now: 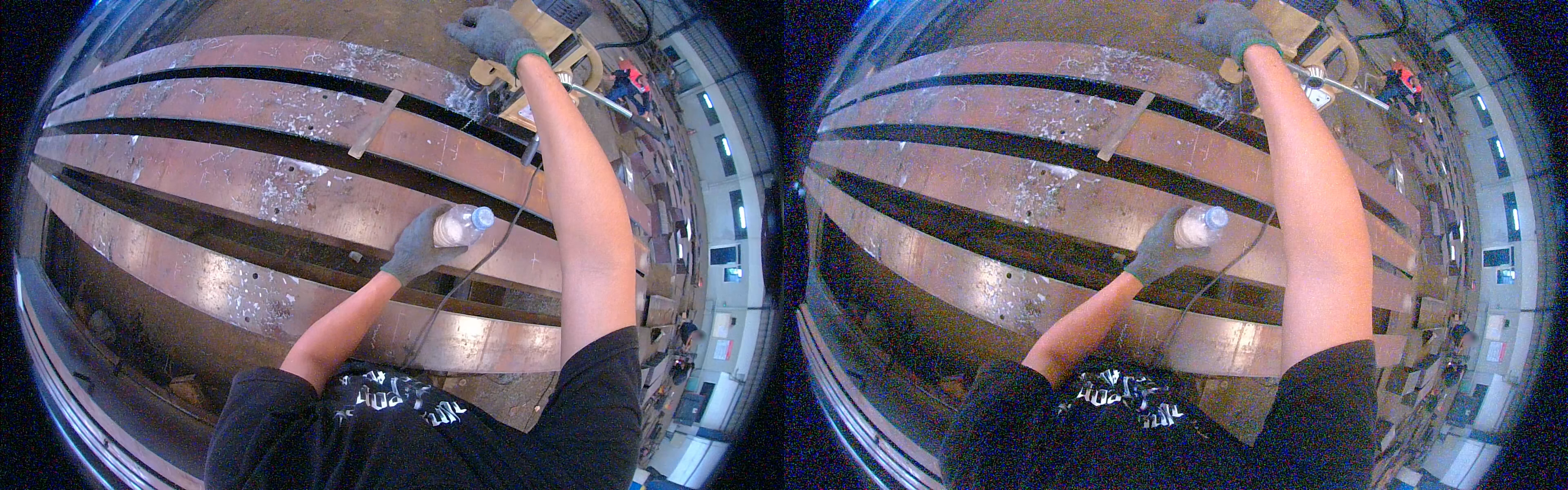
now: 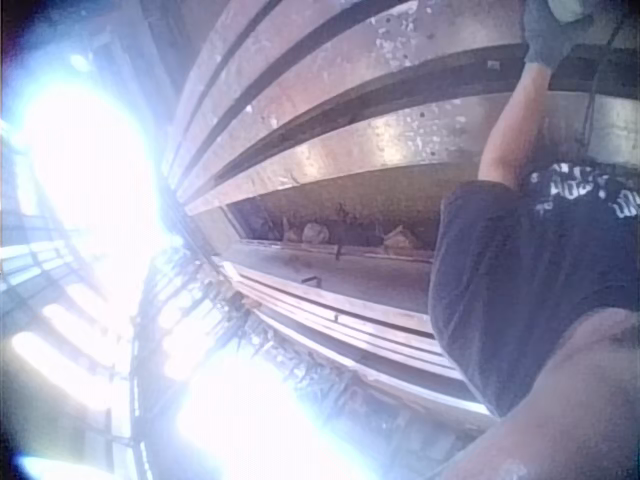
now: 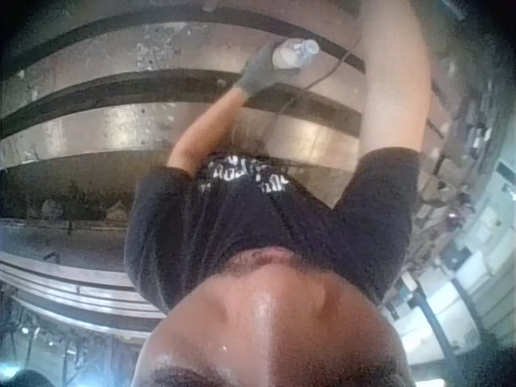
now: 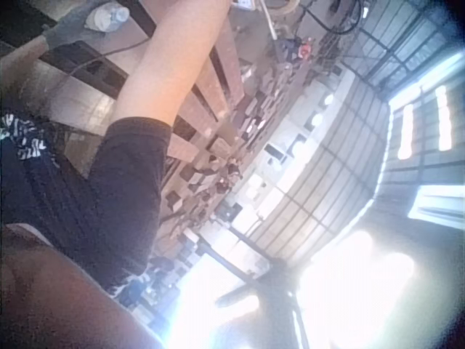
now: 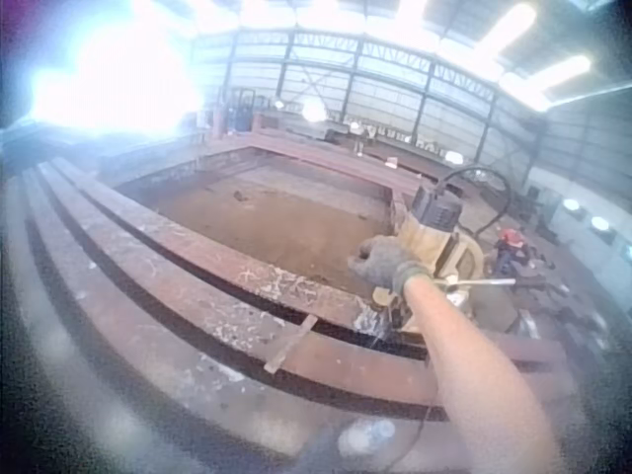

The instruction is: The person uses a handheld drill press to drill holes into long metal beams. They repeatedly position the drill, apply a liquid from a bottle, and operate the machine to create holes along the beams.

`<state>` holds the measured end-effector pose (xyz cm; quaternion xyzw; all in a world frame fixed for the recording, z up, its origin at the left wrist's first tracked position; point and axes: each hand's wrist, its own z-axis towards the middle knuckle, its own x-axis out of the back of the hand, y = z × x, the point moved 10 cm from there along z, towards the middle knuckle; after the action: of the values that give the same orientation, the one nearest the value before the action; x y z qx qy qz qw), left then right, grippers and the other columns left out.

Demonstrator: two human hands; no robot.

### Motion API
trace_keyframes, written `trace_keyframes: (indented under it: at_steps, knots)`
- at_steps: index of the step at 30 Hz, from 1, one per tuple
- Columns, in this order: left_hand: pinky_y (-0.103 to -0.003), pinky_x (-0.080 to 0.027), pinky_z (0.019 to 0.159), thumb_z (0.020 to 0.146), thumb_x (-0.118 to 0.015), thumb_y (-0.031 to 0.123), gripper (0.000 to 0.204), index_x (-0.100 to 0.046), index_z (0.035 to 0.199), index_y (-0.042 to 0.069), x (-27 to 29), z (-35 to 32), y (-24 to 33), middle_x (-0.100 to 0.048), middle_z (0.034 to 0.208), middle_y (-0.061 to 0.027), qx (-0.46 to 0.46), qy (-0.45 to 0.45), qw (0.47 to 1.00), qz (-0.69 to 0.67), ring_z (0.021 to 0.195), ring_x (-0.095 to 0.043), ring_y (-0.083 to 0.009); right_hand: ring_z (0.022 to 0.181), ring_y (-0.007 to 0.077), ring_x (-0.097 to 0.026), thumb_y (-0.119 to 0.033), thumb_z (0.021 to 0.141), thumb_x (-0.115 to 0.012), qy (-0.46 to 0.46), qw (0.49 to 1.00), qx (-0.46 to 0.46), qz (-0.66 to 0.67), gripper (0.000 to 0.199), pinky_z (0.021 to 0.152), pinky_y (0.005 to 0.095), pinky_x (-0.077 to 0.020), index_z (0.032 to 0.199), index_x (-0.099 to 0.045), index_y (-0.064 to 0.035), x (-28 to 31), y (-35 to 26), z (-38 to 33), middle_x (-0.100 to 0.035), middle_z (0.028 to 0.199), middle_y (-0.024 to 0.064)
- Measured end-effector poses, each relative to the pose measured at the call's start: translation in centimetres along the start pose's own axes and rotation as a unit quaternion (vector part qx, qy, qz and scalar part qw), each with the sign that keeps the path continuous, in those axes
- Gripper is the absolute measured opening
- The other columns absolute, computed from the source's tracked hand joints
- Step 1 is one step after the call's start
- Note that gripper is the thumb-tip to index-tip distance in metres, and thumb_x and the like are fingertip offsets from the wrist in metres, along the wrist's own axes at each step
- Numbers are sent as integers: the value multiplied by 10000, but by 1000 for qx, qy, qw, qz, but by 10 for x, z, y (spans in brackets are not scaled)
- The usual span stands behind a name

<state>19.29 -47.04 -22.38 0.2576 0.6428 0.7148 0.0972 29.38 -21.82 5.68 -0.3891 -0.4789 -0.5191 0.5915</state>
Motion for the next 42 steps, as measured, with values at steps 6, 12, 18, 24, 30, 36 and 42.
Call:
trace_keyframes:
  at_steps: [6,12,18,24,30,36,42]
  knots:
    - [-457,-500,1070,716,-932,329,819,-537,1384,68,3,-1,4,-658,1330,-185,-7,9,1000,3,1247,-629,-368,956,399,-723,-486,892,-627,1,1000,12,-13,476,889,490,-557,987,-784,-48,-4,0,3,-754,984,214]
    - [-458,-504,1068,699,-939,349,826,-546,1373,78,3,-2,3,-665,1315,-181,-1,16,1000,6,1243,-631,-369,947,390,-728,-496,890,-628,4,1000,-5,0,474,875,483,-563,981,-787,-58,-5,3,2,-756,984,210]
    - [-471,-514,1039,686,-941,374,822,-561,1355,84,4,-1,-3,-676,1296,-177,4,22,1000,11,1216,-643,-377,947,382,-733,-504,884,-638,13,1000,-9,13,469,870,471,-568,976,-793,-70,-6,2,3,-760,992,204]
    - [-476,-529,1002,731,-905,391,769,-567,1336,59,0,2,-5,-694,1245,-192,6,22,1000,2,1170,-665,-384,1091,333,-686,-597,976,-555,27,993,59,-94,576,989,456,-524,1130,-767,-84,-28,18,11,-755,1002,169]
    - [-414,-566,915,825,-837,399,706,-548,1341,13,-6,16,-39,-705,1170,-173,133,24,974,-184,1057,-698,-287,959,348,-714,-585,981,-550,1,1000,13,-27,555,963,454,-536,1129,-769,-97,-33,18,13,-760,990,167]
    - [-391,-560,906,896,-777,438,754,-502,1434,-12,-31,18,-40,-672,1248,-156,191,-36,925,-328,1068,-674,-251,894,341,-724,-587,972,-568,-50,999,3,17,552,922,460,-543,1093,-771,-89,-38,19,12,-760,918,166]
    - [-399,-529,968,905,-741,531,826,-527,1406,-91,-40,28,-31,-653,1296,-210,221,-66,909,-347,1142,-656,-267,896,346,-725,-597,964,-572,-40,999,8,15,563,908,463,-545,1078,-769,-83,-38,15,15,-761,923,170]
